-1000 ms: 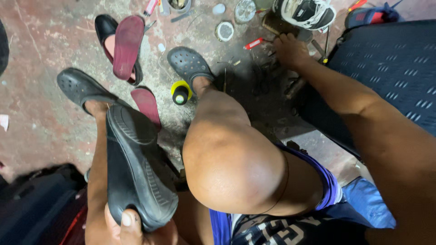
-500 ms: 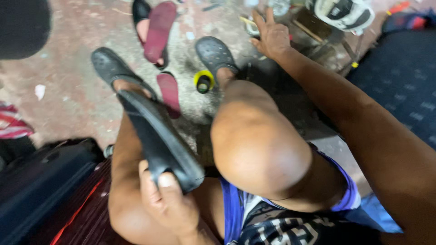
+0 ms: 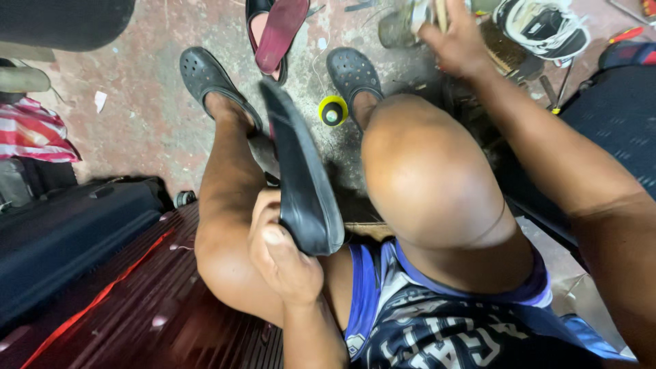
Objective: The person is repairing a black shoe by hand-stitching the sole to the upper using a needle and thread. They then apply a yellowish adhesive to the stitched seam using a small brush.
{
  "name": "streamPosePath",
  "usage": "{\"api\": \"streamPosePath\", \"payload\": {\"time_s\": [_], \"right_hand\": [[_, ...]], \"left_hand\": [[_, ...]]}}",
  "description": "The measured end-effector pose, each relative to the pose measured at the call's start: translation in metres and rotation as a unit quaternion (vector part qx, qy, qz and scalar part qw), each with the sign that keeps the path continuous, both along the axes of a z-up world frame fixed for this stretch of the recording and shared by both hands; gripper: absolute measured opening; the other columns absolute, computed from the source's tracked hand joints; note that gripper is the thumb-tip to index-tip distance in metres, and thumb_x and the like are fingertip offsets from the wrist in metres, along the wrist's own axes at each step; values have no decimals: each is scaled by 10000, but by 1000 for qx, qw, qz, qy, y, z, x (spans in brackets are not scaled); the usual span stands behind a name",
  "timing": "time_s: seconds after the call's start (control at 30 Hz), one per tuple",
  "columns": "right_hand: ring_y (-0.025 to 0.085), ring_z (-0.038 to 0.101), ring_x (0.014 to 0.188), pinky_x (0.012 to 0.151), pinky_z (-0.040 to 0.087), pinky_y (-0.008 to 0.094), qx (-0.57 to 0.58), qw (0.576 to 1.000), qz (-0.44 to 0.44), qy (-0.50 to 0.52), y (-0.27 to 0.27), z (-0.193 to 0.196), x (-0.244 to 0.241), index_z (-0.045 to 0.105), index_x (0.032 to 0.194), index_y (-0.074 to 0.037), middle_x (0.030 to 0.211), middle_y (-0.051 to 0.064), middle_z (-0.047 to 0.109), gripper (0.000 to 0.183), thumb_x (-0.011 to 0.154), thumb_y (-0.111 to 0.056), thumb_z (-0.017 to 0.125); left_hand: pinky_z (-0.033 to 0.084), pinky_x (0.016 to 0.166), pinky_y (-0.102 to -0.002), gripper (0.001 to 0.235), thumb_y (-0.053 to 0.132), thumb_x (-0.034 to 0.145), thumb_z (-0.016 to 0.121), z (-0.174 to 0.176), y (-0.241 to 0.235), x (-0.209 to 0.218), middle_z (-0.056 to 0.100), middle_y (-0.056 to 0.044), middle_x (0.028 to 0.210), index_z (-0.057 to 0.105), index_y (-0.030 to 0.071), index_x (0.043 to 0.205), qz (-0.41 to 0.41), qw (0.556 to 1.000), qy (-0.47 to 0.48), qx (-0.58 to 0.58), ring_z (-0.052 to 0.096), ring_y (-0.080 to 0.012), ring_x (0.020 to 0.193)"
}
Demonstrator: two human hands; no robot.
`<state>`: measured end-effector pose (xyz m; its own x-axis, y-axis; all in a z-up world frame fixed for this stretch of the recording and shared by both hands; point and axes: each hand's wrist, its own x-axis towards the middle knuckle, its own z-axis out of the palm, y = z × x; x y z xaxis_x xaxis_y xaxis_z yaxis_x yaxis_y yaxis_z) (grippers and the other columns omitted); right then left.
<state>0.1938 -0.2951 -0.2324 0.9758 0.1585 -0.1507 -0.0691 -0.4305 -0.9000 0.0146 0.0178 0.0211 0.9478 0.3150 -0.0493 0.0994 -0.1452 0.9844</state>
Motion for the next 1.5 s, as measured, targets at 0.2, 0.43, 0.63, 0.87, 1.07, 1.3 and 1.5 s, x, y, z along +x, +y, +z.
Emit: {"api": "streamPosePath", "payload": {"time_s": [0.2, 0.43, 0.63, 0.87, 1.07, 1.3, 1.5], "right_hand": [[128, 602, 714, 679, 486, 256, 218, 976, -19, -6, -5, 138, 6, 675, 1012, 19, 829, 66, 635, 216, 1139, -154, 648], [163, 646, 832, 749, 549, 278, 92, 951, 157, -249, 36, 295, -27, 623, 1141, -16, 995, 60, 650, 184, 1073, -187, 603], [270, 636, 749, 675, 511, 405, -81, 944, 238, -213, 114, 350, -59, 648, 1125, -47, 860, 123, 629, 402, 914, -377, 741], [387, 643, 694, 613, 472, 491, -209, 922, 306, -108, 146, 319, -79, 646, 942, -92, 708, 164, 629, 398, 849, -458, 772], [310, 705, 797, 667, 543, 420, 22, 901, 348, -257, 144, 320, -71, 649, 1108, -85, 912, 131, 691, 329, 866, -301, 706], [223, 663, 817, 686, 526, 369, 61, 987, 75, -130, 64, 238, -21, 625, 1085, -46, 919, 85, 659, 236, 907, -181, 701], [150, 626, 834, 703, 512, 325, -23, 999, -22, -13, -6, 86, 17, 604, 1066, -14, 926, 45, 631, 169, 941, -79, 697]], "left_hand": [[417, 747, -308, 668, 546, 1114, 450, -5, 3, -13, 601, -142, 925, 543, -36, 799, -51, 988, -106, -104, 535, -192, 808], [408, 703, -285, 588, 485, 1133, 459, -4, 5, -21, 591, -84, 918, 575, -15, 847, -77, 979, -160, -101, 525, -150, 773], [456, 662, -253, 467, 174, 902, 768, 8, -6, -10, 558, -25, 855, 504, 15, 1253, -24, 999, -18, -37, 510, -89, 724], [543, 882, -368, 806, 284, 741, 922, 19, -12, -16, 675, -185, 1174, 499, 11, 1370, -61, 970, -120, 204, 661, -268, 1045], [576, 882, -336, 555, 426, 887, 768, 6, 3, -16, 760, -68, 1010, 640, 25, 1248, -181, 983, 21, -10, 731, -165, 923], [550, 873, -326, 833, 706, 854, 737, -16, 6, -24, 708, -97, 1008, 592, -28, 1221, -148, 943, -6, -299, 685, -178, 922], [552, 908, -342, 930, 766, 811, 748, -9, 10, -24, 700, -131, 1016, 582, -56, 1214, -126, 941, -26, -312, 685, -204, 945]]}}
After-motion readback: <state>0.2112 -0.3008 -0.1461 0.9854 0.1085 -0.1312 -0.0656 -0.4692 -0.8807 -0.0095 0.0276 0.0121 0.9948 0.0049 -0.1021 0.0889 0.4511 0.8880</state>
